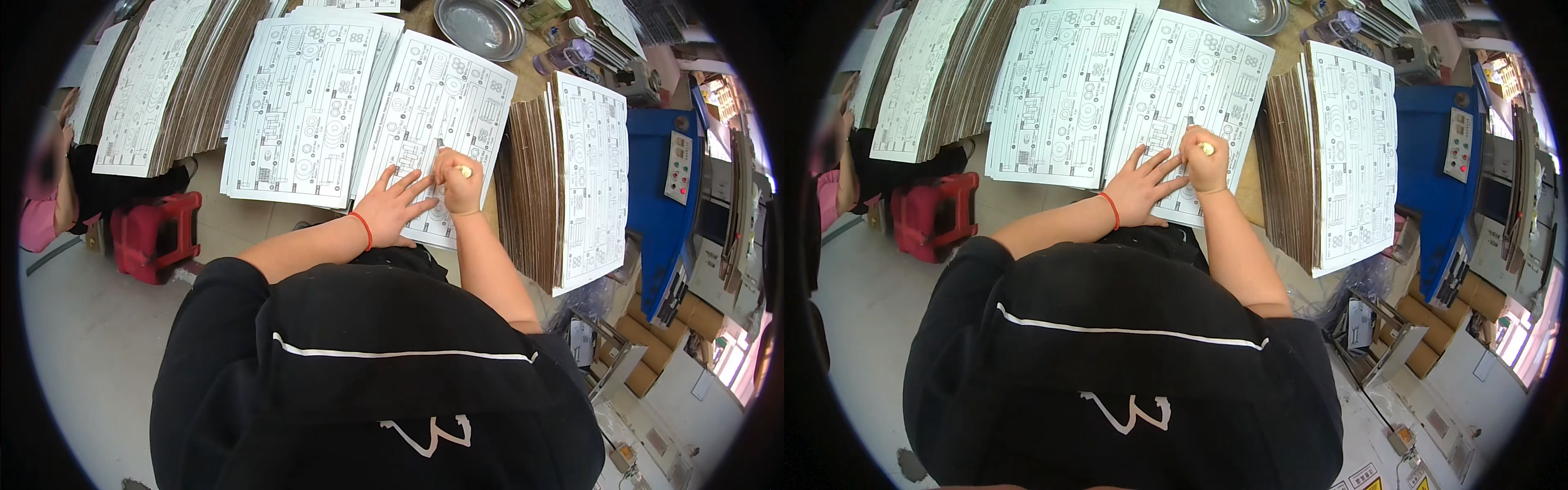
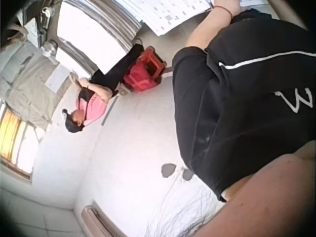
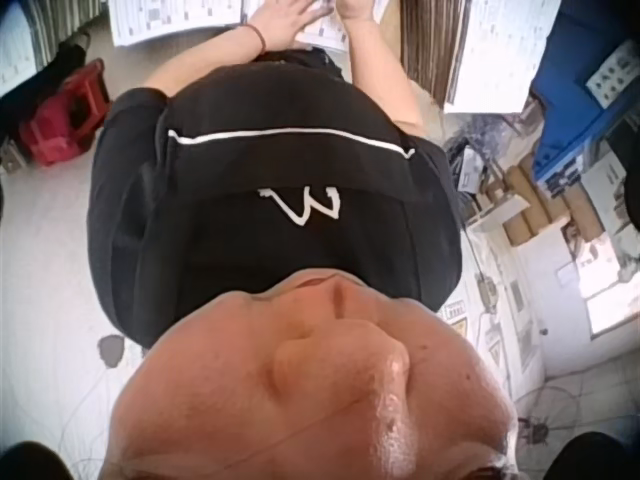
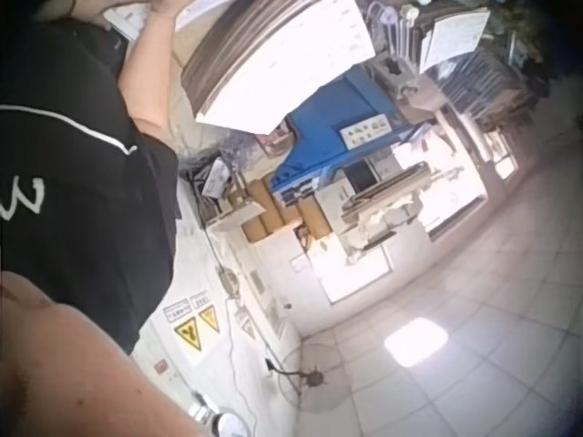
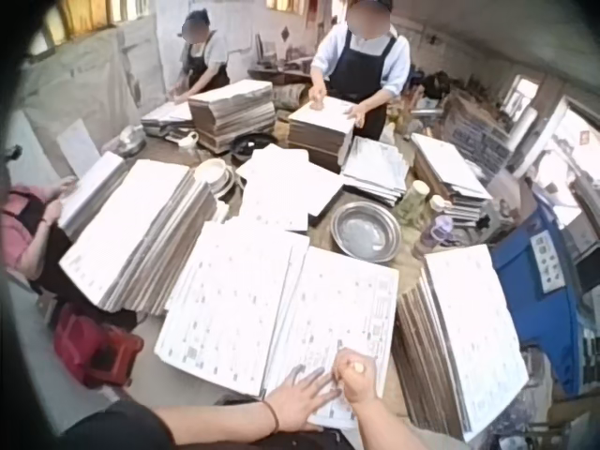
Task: The person repeatedly marks printed sheets on a table using a small round object, then stacks the marked sheets. Other workers are present at the same table, also handling similar sheets.
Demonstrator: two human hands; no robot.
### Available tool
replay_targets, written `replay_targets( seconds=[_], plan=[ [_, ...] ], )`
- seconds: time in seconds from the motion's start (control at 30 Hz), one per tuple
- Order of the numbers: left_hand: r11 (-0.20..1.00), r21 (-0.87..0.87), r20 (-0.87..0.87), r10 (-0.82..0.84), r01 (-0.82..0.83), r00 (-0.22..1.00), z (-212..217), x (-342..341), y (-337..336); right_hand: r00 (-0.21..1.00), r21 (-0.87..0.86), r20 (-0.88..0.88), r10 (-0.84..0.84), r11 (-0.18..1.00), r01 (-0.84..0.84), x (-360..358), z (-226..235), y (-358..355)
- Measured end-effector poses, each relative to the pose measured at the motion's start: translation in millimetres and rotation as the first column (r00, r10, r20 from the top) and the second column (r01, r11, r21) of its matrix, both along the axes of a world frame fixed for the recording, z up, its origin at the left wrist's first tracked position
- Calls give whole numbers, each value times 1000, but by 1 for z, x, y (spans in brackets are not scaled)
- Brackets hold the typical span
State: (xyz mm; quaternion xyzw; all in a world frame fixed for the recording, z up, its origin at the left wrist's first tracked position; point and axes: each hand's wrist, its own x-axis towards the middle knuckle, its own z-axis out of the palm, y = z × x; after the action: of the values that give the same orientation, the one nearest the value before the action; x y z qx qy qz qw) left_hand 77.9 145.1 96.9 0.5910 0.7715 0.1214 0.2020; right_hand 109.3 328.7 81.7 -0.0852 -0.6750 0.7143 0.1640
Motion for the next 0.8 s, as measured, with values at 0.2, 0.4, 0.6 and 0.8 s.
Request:
replay_targets(
  seconds=[0.2,0.4,0.6,0.8],
  plan=[
    [997,67,-20,-29,30,999,3,8,1,973,-191,229,-28,979,73,-7,27,22],
    [922,387,74,-17,-13,997,60,-13,-23,959,-97,-223,-172,983,154,40,97,83],
    [315,773,464,311,-550,830,108,-74,-81,868,-59,-324,-376,924,378,90,118,97],
    [782,479,-89,495,-399,864,30,-74,-174,901,-73,-190,-390,921,383,86,86,66]
  ],
)
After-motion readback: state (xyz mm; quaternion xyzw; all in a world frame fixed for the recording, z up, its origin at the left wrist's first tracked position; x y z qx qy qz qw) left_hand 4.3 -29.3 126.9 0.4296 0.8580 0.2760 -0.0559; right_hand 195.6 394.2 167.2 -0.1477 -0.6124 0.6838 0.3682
